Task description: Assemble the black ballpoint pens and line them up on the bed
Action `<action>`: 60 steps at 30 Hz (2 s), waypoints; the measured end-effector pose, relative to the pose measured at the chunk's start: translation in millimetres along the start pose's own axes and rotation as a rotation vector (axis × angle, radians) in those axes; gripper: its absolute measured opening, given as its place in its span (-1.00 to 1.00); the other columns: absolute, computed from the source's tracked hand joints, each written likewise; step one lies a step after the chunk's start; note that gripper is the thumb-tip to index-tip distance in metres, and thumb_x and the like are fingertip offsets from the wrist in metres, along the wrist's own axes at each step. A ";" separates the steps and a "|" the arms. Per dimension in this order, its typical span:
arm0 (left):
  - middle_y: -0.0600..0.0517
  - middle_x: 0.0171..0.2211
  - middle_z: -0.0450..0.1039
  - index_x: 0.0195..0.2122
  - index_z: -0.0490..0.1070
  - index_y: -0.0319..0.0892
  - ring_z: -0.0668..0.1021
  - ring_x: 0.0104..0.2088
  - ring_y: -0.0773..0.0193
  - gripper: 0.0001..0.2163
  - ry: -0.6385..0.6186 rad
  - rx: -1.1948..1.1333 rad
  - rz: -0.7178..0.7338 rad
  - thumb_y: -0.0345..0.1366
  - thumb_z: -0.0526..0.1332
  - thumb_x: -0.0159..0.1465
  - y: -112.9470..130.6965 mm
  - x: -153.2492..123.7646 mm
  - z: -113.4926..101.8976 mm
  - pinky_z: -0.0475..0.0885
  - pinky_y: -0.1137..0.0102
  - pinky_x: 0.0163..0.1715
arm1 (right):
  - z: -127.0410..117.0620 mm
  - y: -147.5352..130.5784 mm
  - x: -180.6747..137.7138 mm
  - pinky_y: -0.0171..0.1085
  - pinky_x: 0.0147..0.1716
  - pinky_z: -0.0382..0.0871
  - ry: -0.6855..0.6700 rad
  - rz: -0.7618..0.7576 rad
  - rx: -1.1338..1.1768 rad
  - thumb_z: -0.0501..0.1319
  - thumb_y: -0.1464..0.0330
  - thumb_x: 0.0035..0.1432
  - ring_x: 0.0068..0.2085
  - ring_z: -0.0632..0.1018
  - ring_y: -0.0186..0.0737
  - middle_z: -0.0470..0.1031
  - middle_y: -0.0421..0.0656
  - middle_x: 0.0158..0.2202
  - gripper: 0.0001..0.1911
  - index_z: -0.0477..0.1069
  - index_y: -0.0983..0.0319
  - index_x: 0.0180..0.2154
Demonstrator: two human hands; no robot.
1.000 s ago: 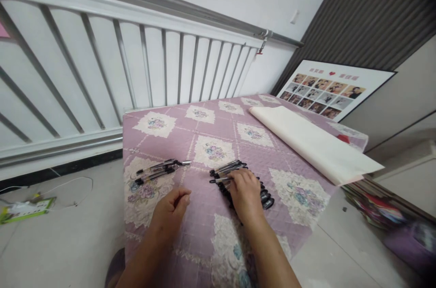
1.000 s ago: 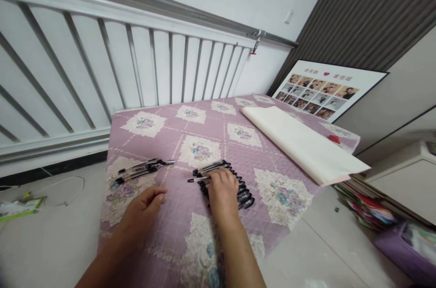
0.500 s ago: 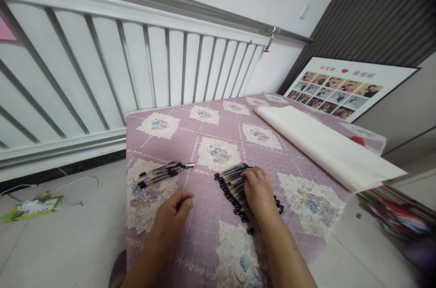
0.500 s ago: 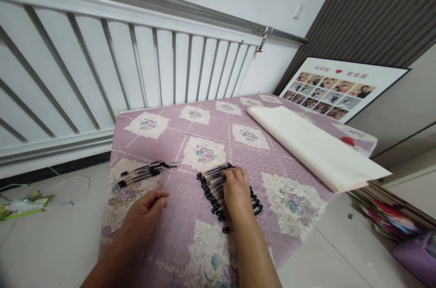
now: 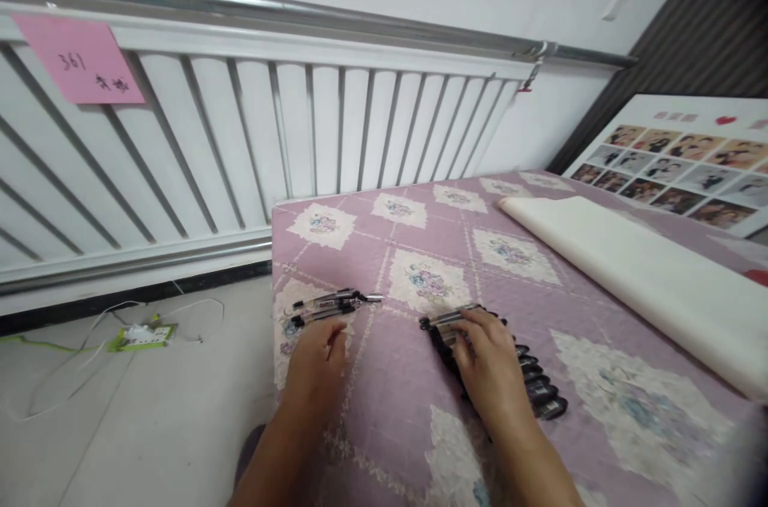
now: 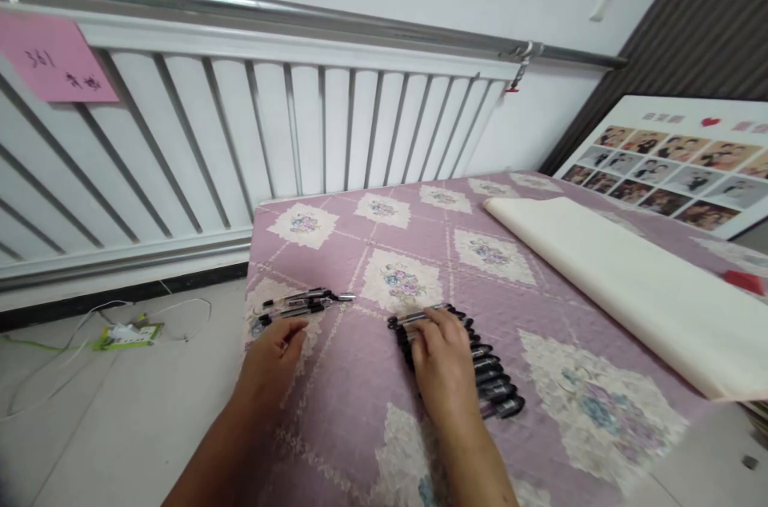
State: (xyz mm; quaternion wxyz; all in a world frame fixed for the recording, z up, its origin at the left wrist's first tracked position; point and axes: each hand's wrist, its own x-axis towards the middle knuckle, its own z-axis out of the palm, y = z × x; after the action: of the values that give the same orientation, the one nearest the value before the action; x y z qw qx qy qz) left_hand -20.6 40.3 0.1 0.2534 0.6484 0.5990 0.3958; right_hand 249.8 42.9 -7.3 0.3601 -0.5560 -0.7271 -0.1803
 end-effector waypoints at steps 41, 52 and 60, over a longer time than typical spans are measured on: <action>-0.04 0.11 0.27 -0.07 0.44 0.02 0.22 0.14 0.01 -0.75 -0.043 0.670 0.161 -0.35 0.13 0.25 13.1 40.5 29.2 0.08 0.06 0.08 | 21.1 -74.3 4.7 -0.04 -0.11 0.43 -0.156 0.125 0.415 0.06 0.53 0.13 -0.10 0.50 -0.09 0.49 -0.03 -0.15 -0.77 0.44 0.19 -0.27; -0.03 0.06 0.31 -0.19 0.48 0.01 0.26 0.11 0.06 -0.84 -0.158 0.758 0.197 -0.30 0.15 0.25 22.0 55.6 41.8 0.05 0.05 0.08 | 13.9 -70.3 6.6 -0.06 -0.12 0.44 -0.152 0.135 0.456 0.07 0.54 0.10 -0.13 0.51 -0.10 0.49 -0.05 -0.18 -0.77 0.43 0.18 -0.29; -0.05 -0.01 0.38 -0.22 0.49 -0.05 0.31 0.03 0.08 -0.82 -0.127 0.780 0.201 -0.29 0.09 0.30 29.6 52.5 50.3 0.03 0.02 0.06 | 10.3 -67.6 8.9 -0.07 -0.13 0.43 -0.172 0.146 0.460 0.07 0.53 0.12 -0.13 0.50 -0.10 0.49 -0.04 -0.19 -0.79 0.42 0.19 -0.30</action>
State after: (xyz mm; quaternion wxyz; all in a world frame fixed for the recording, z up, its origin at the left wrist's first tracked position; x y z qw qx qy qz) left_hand 35.9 94.3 6.8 -0.0148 0.7743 0.6211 0.1206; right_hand 181.9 34.4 1.6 0.4260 -0.5238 -0.7348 0.0645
